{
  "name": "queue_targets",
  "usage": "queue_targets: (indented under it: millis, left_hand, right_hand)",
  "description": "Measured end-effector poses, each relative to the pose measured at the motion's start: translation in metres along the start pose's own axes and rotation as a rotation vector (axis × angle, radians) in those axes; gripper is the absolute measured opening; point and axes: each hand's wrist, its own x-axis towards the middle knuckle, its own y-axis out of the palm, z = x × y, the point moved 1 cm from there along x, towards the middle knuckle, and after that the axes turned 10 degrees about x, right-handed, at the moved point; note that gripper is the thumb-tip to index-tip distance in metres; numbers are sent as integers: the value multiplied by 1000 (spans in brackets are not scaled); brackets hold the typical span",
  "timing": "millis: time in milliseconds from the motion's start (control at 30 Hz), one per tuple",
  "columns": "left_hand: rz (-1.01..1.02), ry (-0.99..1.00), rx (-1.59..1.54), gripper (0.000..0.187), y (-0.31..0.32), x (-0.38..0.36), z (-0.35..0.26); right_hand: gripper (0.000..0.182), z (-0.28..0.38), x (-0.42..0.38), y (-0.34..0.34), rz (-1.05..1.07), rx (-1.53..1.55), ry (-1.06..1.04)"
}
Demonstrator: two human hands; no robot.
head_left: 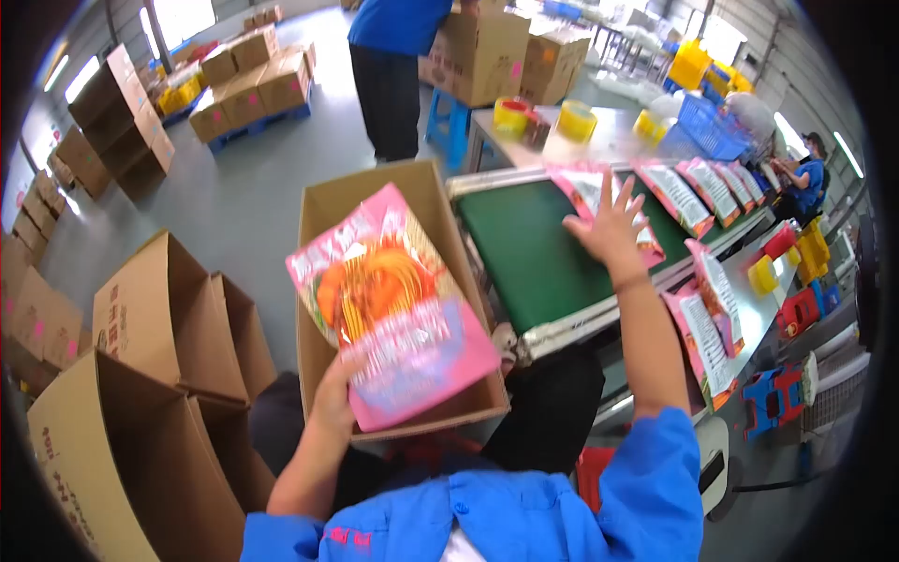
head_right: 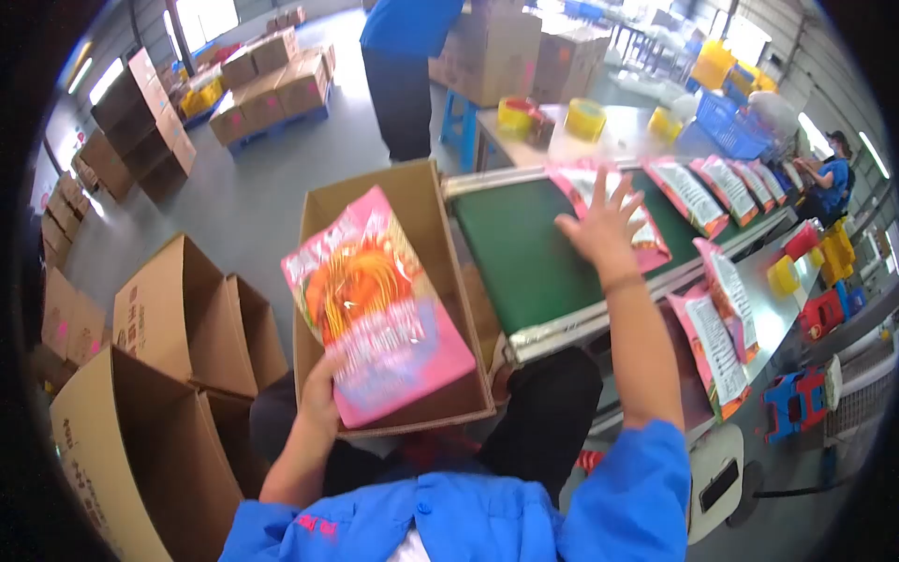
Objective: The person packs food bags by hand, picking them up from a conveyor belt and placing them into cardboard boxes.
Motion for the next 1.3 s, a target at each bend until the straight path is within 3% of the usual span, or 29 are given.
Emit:
queue_targets:
  millis: [33,100,167,233,300,333,400,433,467,533,567,633,700,733,800,933,1000,1033,1100,1133,1233,1300]
  left_hand:
    - [-88,-29,-32,54,4,-2,-8]
    - [-147,-17,99,54,-8,12,-16]
    - [-173,81,394,57,-14,20,-32]
    - [-172,68,581,59,-4,20,-56]
    - [-92,82,785,62,-17,34,-67]
    - [-94,72,769,62,-22,44,-67]
    - [-9,-8,1564,65,-26,62,-66]
    - [117,227,1850,68,-39,77,-49]
    - [129,-53,2050,72,-32,86,-38]
    - [255,-168,2289,73,-47,111,1]
    - [338,-262,2316,72,-53,122,19]
    - [358,-277,2379,64,-61,135,49]
    - [540,-373,2533,33,-76,147,78]
    - [542,-379,2512,33,-95,152,100]
    - [341,-296,2411,22,-138,154,142]
    - [381,-409,2352,26,-178,131,175]
    - [616,-571,2241,31,-182,115,186]
    - [620,-609,2207,31,-207,104,221]
    - [-164,326,2405,33,-255,93,302]
    - [-153,145,2429,33,-241,89,293]
    - [300,-660,2291,31,-186,100,245]
    - [573,-1076,2123,30,-153,114,206]
  right_hand:
    - [105,0,10,7,46,-192,112]
    - [101,9,14,11,267,-297,332]
    - [80,-21,44,49,250,-242,153]
    - [57,-13,62,40,327,-347,-186]
    - [42,3,94,32,353,-164,-178]
    - [42,19,91,7,382,85,-242]
    - [42,65,68,-19,502,626,-332]
    - [41,88,58,-22,593,921,-359]
    - [41,113,47,-24,638,896,-421]
    - [42,158,25,-8,808,982,-490]
    - [42,175,11,17,940,1090,-493]
    - [46,206,-25,62,956,1019,-596]
    - [52,224,-61,135,903,688,-809]
    - [53,231,-81,155,1016,503,-730]
    - [54,219,-119,207,1146,282,-656]
    - [58,153,-201,310,1144,182,-640]
    - [63,131,-236,321,1188,13,-688]
    - [65,122,-249,321,1195,-48,-740]
    - [67,95,-276,330,1141,-73,-777]
    - [68,90,-282,329,1054,-96,-811]
    - [68,92,-287,326,1163,-116,-721]
    - [65,100,-280,331,1221,-103,-683]
